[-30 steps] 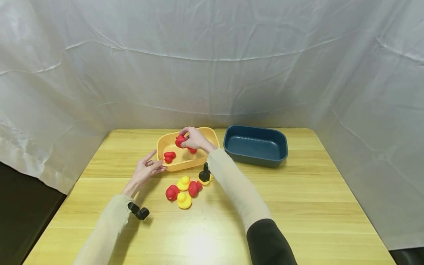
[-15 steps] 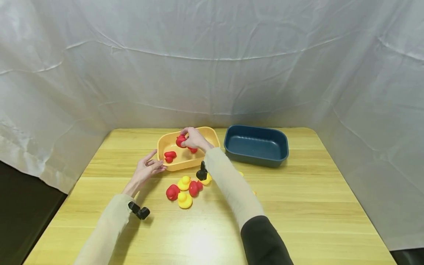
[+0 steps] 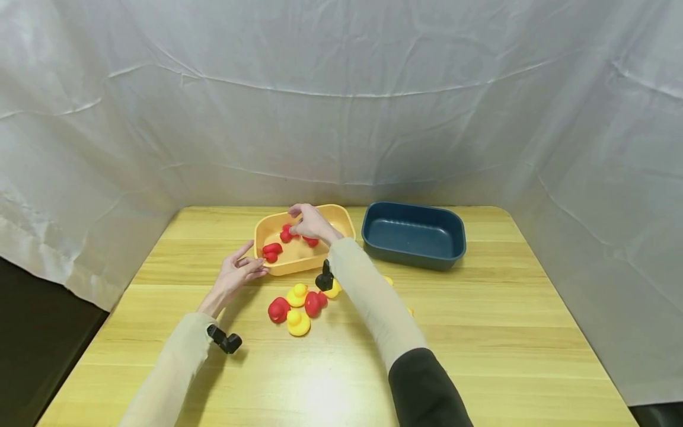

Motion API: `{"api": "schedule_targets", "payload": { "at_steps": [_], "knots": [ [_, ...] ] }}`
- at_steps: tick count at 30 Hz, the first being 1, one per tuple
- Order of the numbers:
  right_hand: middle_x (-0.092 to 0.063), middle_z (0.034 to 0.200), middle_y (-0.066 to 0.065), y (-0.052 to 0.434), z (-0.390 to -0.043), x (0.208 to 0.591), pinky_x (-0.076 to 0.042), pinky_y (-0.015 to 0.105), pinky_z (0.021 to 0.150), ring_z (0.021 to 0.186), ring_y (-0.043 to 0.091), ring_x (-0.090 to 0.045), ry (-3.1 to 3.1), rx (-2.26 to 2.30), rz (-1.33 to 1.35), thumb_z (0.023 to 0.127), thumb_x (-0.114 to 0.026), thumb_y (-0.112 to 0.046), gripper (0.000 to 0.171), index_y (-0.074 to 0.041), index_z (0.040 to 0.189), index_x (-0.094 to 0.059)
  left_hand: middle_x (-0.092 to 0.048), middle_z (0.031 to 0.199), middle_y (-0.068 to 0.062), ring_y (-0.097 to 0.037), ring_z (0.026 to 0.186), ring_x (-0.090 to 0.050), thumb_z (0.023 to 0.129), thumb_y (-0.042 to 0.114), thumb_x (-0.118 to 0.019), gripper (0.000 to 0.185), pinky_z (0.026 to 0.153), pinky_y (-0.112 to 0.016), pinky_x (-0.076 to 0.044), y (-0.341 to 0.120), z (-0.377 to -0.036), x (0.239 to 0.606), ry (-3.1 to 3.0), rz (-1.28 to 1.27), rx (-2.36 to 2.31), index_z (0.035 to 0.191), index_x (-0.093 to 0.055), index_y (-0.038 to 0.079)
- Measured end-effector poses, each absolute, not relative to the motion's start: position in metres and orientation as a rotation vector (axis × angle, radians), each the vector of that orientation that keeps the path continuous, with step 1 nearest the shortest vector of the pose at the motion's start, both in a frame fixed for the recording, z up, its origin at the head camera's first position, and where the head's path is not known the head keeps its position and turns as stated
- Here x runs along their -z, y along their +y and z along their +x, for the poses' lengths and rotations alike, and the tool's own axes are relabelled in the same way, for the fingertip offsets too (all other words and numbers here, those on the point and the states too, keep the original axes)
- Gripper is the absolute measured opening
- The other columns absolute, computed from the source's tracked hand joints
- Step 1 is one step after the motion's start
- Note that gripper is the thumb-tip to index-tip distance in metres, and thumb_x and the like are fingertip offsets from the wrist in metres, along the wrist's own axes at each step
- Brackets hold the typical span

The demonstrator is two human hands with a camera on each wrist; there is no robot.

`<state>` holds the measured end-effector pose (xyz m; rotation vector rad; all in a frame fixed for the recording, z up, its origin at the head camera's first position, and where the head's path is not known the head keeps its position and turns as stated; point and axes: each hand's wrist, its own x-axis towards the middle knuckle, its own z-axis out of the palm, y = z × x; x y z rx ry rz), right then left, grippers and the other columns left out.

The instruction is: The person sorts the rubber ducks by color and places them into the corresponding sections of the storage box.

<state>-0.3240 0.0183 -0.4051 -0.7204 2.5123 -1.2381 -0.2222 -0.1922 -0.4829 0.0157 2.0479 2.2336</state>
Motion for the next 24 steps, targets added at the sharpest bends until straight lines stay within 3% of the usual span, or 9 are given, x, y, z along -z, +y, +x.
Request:
{"api": "schedule_targets", "payload": {
  "at_steps": [5,10,18,24],
  "knots": [
    [-0.055,0.116,0.015,0.021,-0.321,0.404,-0.054,0.022,0.07,0.091,0.023,-0.063,2.521,1.25,-0.755,0.076,-0.064,-0.004,0.044,-0.002,0.119,-0.051,-0.066,0.077,-0.001,-0.021,0.076,-0.068,0.076,0.021,-0.07,0.086,0.078,-0.036,-0.055,-0.193,-0.225,0.487,2.025,0.006,-2.24,0.143,-0.017,0.013],
    [-0.056,0.116,0.015,0.026,-0.313,0.403,-0.054,0.023,0.074,0.093,0.024,-0.062,2.503,1.282,-0.784,0.076,-0.064,-0.004,0.045,-0.002,0.119,-0.051,-0.066,0.079,0.0,-0.019,0.076,-0.068,0.077,0.022,-0.069,0.086,0.078,-0.034,-0.055,-0.194,-0.227,0.491,2.017,0.014,-2.228,0.144,-0.016,0.014],
    [-0.058,0.111,0.018,0.041,-0.299,0.408,-0.054,0.024,0.078,0.089,0.024,-0.063,2.421,1.373,-0.877,0.077,-0.064,0.0,0.04,0.0,0.116,-0.054,-0.064,0.077,-0.003,-0.021,0.074,-0.068,0.082,0.009,-0.062,0.078,0.079,-0.04,-0.053,-0.187,-0.218,0.478,2.031,0.026,-2.259,0.143,-0.014,0.006],
    [-0.059,0.109,0.017,0.055,-0.284,0.411,-0.055,0.026,0.078,0.09,0.027,-0.062,2.382,1.421,-0.928,0.077,-0.064,-0.001,0.04,0.0,0.116,-0.054,-0.065,0.077,0.0,-0.019,0.075,-0.068,0.08,0.016,-0.066,0.084,0.077,-0.035,-0.055,-0.191,-0.222,0.487,1.983,0.049,-2.273,0.144,-0.013,0.009]
  ]
}}
